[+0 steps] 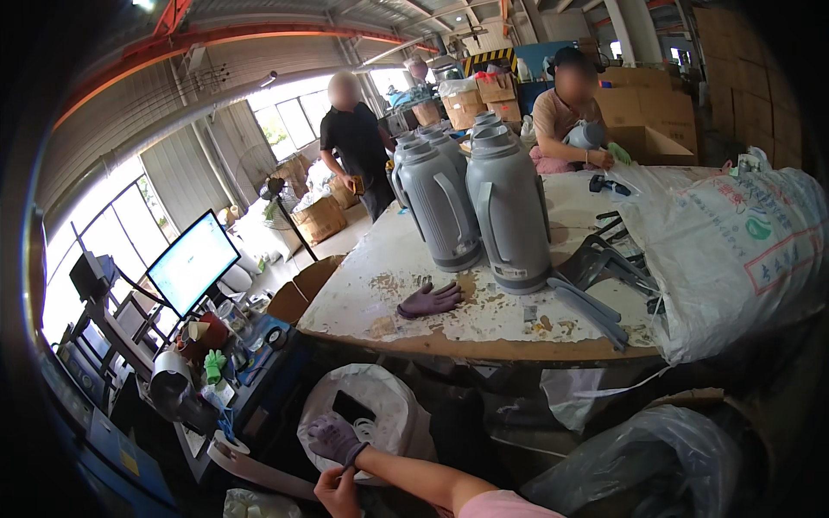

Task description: The person assembles white thermos flasks by inserting a grey rubber seal into the opening, screwing on a grey lid, and attaching a grey handle. The person repeats this process for multiple units, placing finished items on a nearby table.

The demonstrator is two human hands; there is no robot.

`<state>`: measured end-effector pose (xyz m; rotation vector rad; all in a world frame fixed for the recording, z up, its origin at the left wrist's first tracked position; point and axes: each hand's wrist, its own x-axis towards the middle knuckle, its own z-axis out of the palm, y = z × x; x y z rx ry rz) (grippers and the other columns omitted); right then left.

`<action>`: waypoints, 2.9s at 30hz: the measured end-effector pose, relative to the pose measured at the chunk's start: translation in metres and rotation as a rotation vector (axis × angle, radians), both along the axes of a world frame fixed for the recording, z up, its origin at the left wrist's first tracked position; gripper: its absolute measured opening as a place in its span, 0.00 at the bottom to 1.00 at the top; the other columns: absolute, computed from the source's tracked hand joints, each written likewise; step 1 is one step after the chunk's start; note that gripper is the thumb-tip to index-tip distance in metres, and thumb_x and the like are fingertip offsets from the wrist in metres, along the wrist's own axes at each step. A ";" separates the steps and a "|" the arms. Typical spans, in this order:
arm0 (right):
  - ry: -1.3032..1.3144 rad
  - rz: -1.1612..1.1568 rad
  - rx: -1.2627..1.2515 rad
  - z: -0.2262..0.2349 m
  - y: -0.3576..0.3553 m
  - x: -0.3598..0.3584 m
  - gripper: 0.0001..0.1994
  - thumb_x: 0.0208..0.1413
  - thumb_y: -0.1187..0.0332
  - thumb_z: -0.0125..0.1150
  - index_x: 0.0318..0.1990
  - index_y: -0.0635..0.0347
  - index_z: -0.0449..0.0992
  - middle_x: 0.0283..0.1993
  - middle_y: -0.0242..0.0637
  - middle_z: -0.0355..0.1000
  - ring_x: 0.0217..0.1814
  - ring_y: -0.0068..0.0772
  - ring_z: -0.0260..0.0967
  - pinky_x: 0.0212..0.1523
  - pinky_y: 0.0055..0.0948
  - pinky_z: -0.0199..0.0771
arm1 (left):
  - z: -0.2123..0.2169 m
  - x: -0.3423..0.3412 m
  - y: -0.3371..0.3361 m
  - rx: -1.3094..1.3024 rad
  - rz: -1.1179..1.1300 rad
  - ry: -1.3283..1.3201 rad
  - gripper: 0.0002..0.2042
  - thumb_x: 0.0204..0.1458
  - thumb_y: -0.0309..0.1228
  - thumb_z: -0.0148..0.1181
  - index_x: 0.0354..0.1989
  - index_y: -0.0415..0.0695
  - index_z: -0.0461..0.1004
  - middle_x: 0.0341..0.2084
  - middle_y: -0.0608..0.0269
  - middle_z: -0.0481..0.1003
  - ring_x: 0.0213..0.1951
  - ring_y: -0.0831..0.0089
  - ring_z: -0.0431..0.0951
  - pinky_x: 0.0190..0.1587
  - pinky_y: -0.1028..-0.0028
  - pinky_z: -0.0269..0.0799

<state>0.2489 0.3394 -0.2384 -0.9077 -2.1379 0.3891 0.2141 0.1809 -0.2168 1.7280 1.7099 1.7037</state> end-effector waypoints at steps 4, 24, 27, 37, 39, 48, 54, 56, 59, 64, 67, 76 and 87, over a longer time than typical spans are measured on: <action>0.104 0.043 0.166 0.006 -0.004 0.008 0.14 0.51 0.53 0.60 0.28 0.54 0.81 0.35 0.45 0.79 0.44 0.48 0.75 0.60 0.44 0.65 | 0.011 -0.006 0.000 -0.452 -0.308 -0.990 0.06 0.60 0.28 0.62 0.32 0.41 0.75 0.12 0.75 0.62 0.11 0.84 0.59 0.14 0.79 0.53; -0.666 0.414 0.073 -0.070 -0.011 0.017 0.40 0.47 0.44 0.55 0.69 0.49 0.65 0.74 0.41 0.58 0.82 0.45 0.40 0.80 0.46 0.30 | 0.003 -0.012 0.002 -0.683 -0.369 -0.639 0.15 0.65 0.39 0.56 0.25 0.48 0.72 0.14 0.77 0.64 0.12 0.84 0.60 0.14 0.79 0.48; -0.639 0.431 -0.128 -0.019 -0.025 0.004 0.39 0.58 0.52 0.49 0.76 0.48 0.48 0.80 0.40 0.44 0.82 0.46 0.37 0.80 0.44 0.30 | -0.002 -0.040 0.001 -0.584 -0.230 -0.714 0.11 0.66 0.37 0.55 0.35 0.45 0.78 0.19 0.78 0.67 0.17 0.87 0.61 0.18 0.82 0.53; -0.364 -0.747 -0.129 0.086 0.185 0.232 0.29 0.55 0.38 0.61 0.50 0.53 0.81 0.66 0.48 0.67 0.69 0.48 0.63 0.64 0.46 0.67 | 0.021 -0.083 0.015 -0.358 -0.216 -0.987 0.12 0.63 0.26 0.55 0.54 0.39 0.71 0.38 0.60 0.76 0.27 0.78 0.74 0.28 0.79 0.69; -0.458 -0.747 -0.295 0.066 0.192 0.254 0.29 0.55 0.39 0.60 0.51 0.53 0.80 0.66 0.50 0.67 0.66 0.51 0.67 0.62 0.45 0.69 | 0.015 -0.072 0.027 -0.388 -0.244 -1.027 0.12 0.63 0.26 0.56 0.53 0.39 0.71 0.38 0.60 0.76 0.27 0.78 0.74 0.28 0.78 0.69; 0.380 -0.057 -0.162 0.093 0.077 0.165 0.14 0.60 0.58 0.64 0.34 0.62 0.80 0.32 0.48 0.75 0.33 0.43 0.76 0.36 0.38 0.74 | 0.029 -0.054 0.045 -0.347 -0.327 -0.940 0.13 0.61 0.23 0.59 0.53 0.37 0.72 0.36 0.59 0.77 0.28 0.75 0.79 0.30 0.78 0.75; -0.036 0.397 0.281 0.041 -0.046 0.080 0.17 0.48 0.66 0.66 0.48 0.56 0.81 0.42 0.39 0.78 0.35 0.43 0.75 0.34 0.36 0.75 | 0.006 -0.046 0.031 -0.279 -0.142 -1.039 0.11 0.58 0.23 0.64 0.49 0.39 0.78 0.35 0.62 0.80 0.35 0.74 0.82 0.37 0.75 0.81; -0.105 0.329 0.064 0.025 -0.064 0.077 0.12 0.61 0.64 0.62 0.46 0.61 0.82 0.38 0.41 0.79 0.36 0.41 0.76 0.41 0.34 0.77 | -0.014 -0.060 0.017 -0.294 -0.142 -1.114 0.07 0.57 0.24 0.66 0.43 0.40 0.81 0.35 0.62 0.81 0.36 0.75 0.82 0.39 0.76 0.80; 0.190 0.461 -0.726 -0.028 -0.084 0.049 0.13 0.62 0.64 0.63 0.48 0.62 0.80 0.43 0.37 0.79 0.42 0.31 0.76 0.46 0.29 0.76 | -0.047 -0.094 -0.010 -0.495 -0.204 -1.268 0.12 0.59 0.25 0.64 0.51 0.41 0.79 0.41 0.65 0.81 0.41 0.76 0.81 0.46 0.75 0.78; 0.350 0.540 -1.332 -0.018 -0.104 0.042 0.12 0.62 0.66 0.65 0.49 0.62 0.78 0.44 0.32 0.76 0.44 0.25 0.75 0.46 0.27 0.75 | -0.056 -0.106 -0.045 -0.550 -0.453 -1.457 0.14 0.62 0.27 0.60 0.55 0.42 0.76 0.45 0.61 0.80 0.46 0.71 0.80 0.48 0.71 0.77; 0.491 0.632 -1.693 -0.032 -0.103 0.049 0.14 0.63 0.65 0.62 0.52 0.64 0.77 0.47 0.36 0.77 0.47 0.27 0.75 0.49 0.27 0.75 | -0.090 -0.112 -0.061 -0.415 -0.469 -1.599 0.13 0.64 0.29 0.54 0.54 0.43 0.76 0.42 0.58 0.80 0.44 0.67 0.81 0.44 0.64 0.78; 0.540 0.631 -1.503 -0.018 -0.111 0.072 0.18 0.64 0.63 0.63 0.57 0.63 0.73 0.43 0.32 0.77 0.42 0.21 0.74 0.43 0.22 0.76 | -0.024 -0.070 -0.043 -0.448 -0.680 -1.433 0.10 0.62 0.23 0.55 0.50 0.45 0.74 0.44 0.60 0.79 0.47 0.68 0.78 0.53 0.65 0.73; -0.049 0.383 -0.442 -0.034 -0.106 0.061 0.19 0.63 0.57 0.52 0.53 0.58 0.77 0.47 0.48 0.78 0.50 0.51 0.76 0.52 0.41 0.75 | -0.043 -0.075 -0.049 -0.565 -0.294 -1.161 0.16 0.53 0.18 0.56 0.50 0.42 0.70 0.42 0.61 0.75 0.46 0.70 0.76 0.50 0.68 0.73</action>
